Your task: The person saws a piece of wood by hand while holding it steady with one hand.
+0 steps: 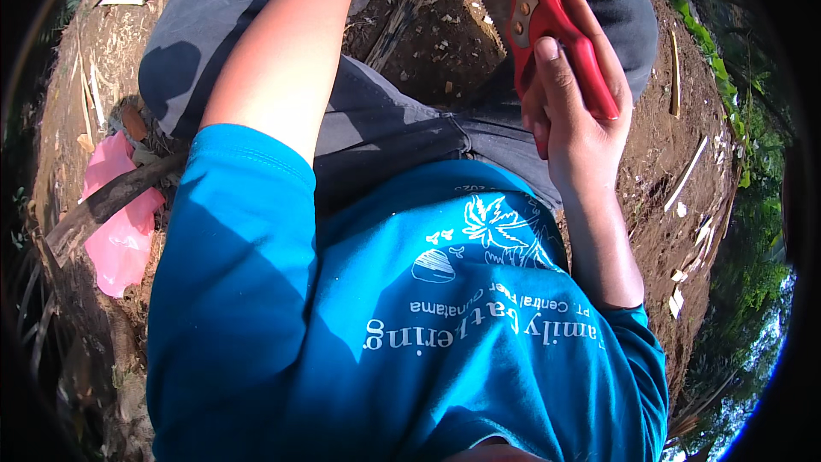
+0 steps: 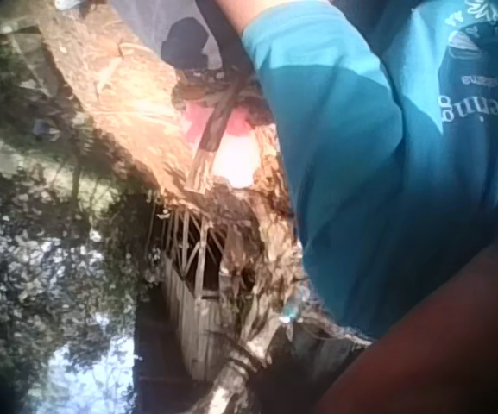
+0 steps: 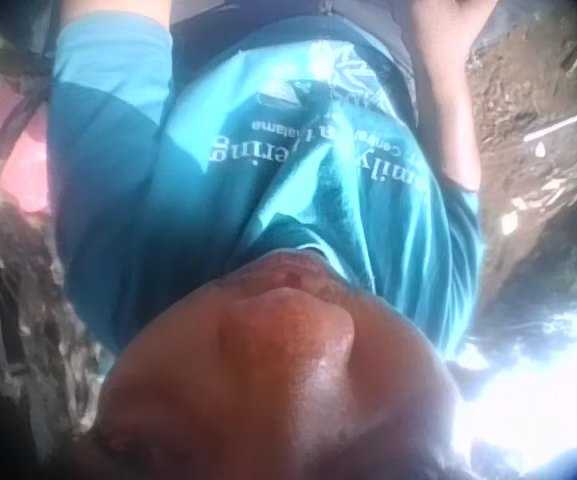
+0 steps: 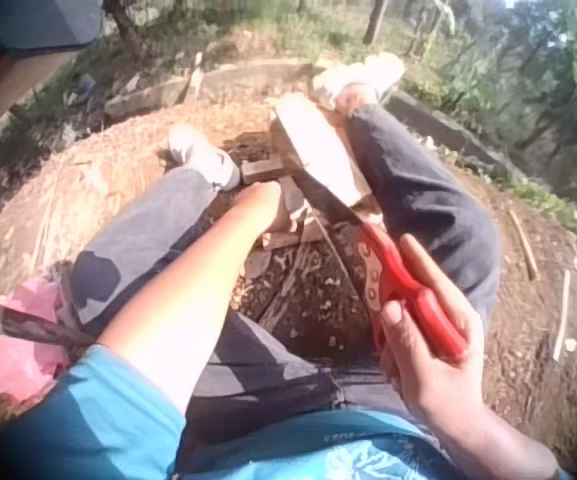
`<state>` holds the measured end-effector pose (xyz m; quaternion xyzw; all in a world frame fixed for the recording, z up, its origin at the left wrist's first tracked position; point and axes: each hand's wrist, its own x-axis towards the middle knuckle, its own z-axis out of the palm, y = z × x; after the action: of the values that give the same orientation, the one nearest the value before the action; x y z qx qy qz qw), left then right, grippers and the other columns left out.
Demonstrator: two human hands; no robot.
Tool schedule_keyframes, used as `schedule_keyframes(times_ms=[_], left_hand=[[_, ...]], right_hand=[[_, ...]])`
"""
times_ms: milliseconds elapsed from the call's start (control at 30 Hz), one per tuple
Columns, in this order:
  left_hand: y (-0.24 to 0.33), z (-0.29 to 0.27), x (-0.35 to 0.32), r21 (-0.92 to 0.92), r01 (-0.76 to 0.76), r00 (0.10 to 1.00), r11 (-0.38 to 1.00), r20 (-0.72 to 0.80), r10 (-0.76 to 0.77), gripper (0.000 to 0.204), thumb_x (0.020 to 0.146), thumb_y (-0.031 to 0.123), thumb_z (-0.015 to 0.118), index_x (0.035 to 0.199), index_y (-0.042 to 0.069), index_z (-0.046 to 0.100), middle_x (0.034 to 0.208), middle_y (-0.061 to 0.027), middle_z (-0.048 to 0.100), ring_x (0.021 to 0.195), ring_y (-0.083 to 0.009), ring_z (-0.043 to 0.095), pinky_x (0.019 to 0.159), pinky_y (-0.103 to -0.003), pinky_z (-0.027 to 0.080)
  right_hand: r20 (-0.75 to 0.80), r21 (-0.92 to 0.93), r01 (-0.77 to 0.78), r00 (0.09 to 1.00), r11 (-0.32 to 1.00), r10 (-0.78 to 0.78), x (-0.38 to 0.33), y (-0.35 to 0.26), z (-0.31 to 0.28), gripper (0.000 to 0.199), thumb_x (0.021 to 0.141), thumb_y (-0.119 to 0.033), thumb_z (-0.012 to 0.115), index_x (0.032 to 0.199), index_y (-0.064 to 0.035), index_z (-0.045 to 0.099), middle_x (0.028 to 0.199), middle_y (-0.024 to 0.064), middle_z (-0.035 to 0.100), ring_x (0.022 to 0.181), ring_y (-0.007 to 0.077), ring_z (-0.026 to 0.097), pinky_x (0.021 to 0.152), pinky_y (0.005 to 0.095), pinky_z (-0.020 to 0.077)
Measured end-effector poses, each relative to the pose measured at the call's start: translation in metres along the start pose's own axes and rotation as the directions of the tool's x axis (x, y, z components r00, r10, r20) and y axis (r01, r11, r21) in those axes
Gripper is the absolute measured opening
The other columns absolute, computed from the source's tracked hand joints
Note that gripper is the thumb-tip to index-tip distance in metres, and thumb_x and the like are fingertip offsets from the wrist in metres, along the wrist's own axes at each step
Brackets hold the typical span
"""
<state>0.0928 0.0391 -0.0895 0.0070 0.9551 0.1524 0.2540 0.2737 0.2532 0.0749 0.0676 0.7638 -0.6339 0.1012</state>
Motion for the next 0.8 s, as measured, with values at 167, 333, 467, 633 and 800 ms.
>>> schedule_keyframes(times_ms=[167, 333, 467, 633, 800], left_hand=[[0.001, -0.005, -0.008, -0.013, -0.002, 1.0, 1.0, -0.005, 0.002, 0.046, 0.078, 0.033, 0.082, 0.112, 0.002, 0.076, 0.116, -0.0253, 0.072, 0.113, -0.0388, 0.069, 0.098, -0.044, 0.055], [-0.061, 0.051, 0.05, -0.683, 0.021, 0.995, 0.73, -0.055, -0.081, 0.042, 0.08, 0.026, 0.081, 0.106, -0.005, 0.074, 0.111, -0.03, 0.072, 0.109, -0.0412, 0.07, 0.094, -0.047, 0.055], [-0.01, -0.002, -0.013, -0.14, -0.029, 1.0, 0.99, -0.015, 0.027, 0.043, 0.079, 0.027, 0.082, 0.106, -0.005, 0.074, 0.111, -0.0292, 0.072, 0.108, -0.0408, 0.071, 0.093, -0.047, 0.056], [0.0, -0.008, -0.018, -0.166, 0.053, 0.997, 0.985, 0.058, -0.044, 0.045, 0.078, 0.028, 0.083, 0.106, -0.006, 0.074, 0.108, -0.0284, 0.073, 0.104, -0.0396, 0.073, 0.086, -0.046, 0.06], [-0.002, 0.0, -0.02, -0.259, -0.032, 0.999, 0.965, -0.021, 0.028, 0.037, 0.079, 0.028, 0.079, 0.103, 0.001, 0.076, 0.101, -0.0227, 0.075, 0.094, -0.0375, 0.075, 0.081, -0.046, 0.06]], right_hand=[[0.036, 0.053, -0.128, 0.991, 0.99, 0.126, -0.002, -0.008, -0.015, 0.055, 0.103, -0.028, 0.068, 0.151, -0.0057, 0.051, 0.086, -0.0002, 0.066, 0.062, 0.0049, 0.057, 0.054, 0.0197, 0.0457], [0.021, 0.036, -0.107, 0.994, 0.994, 0.106, -0.018, -0.013, -0.023, 0.055, 0.104, -0.029, 0.067, 0.15, -0.0033, 0.052, 0.088, -0.0005, 0.066, 0.062, 0.0033, 0.054, 0.054, 0.0193, 0.0416], [-0.024, -0.017, -0.14, 0.99, 0.99, 0.14, -0.056, -0.032, -0.033, 0.055, 0.105, -0.027, 0.062, 0.151, 0.0002, 0.049, 0.091, 0.0009, 0.068, 0.06, 0.0025, 0.052, 0.054, 0.0183, 0.0396], [-0.013, -0.039, -0.133, 0.991, 0.99, 0.133, -0.047, -0.031, -0.025, 0.056, 0.106, -0.029, 0.062, 0.15, 0.0021, 0.049, 0.078, -0.0006, 0.061, 0.051, 0.0014, 0.045, 0.049, 0.0181, 0.0351], [-0.078, -0.007, 0.055, 0.995, 0.998, -0.056, 0.095, 0.053, 0.034, 0.043, 0.104, -0.026, 0.066, 0.14, -0.0028, 0.062, 0.064, -0.0026, 0.058, 0.047, 0.0025, 0.045, 0.045, 0.0206, 0.0361]])
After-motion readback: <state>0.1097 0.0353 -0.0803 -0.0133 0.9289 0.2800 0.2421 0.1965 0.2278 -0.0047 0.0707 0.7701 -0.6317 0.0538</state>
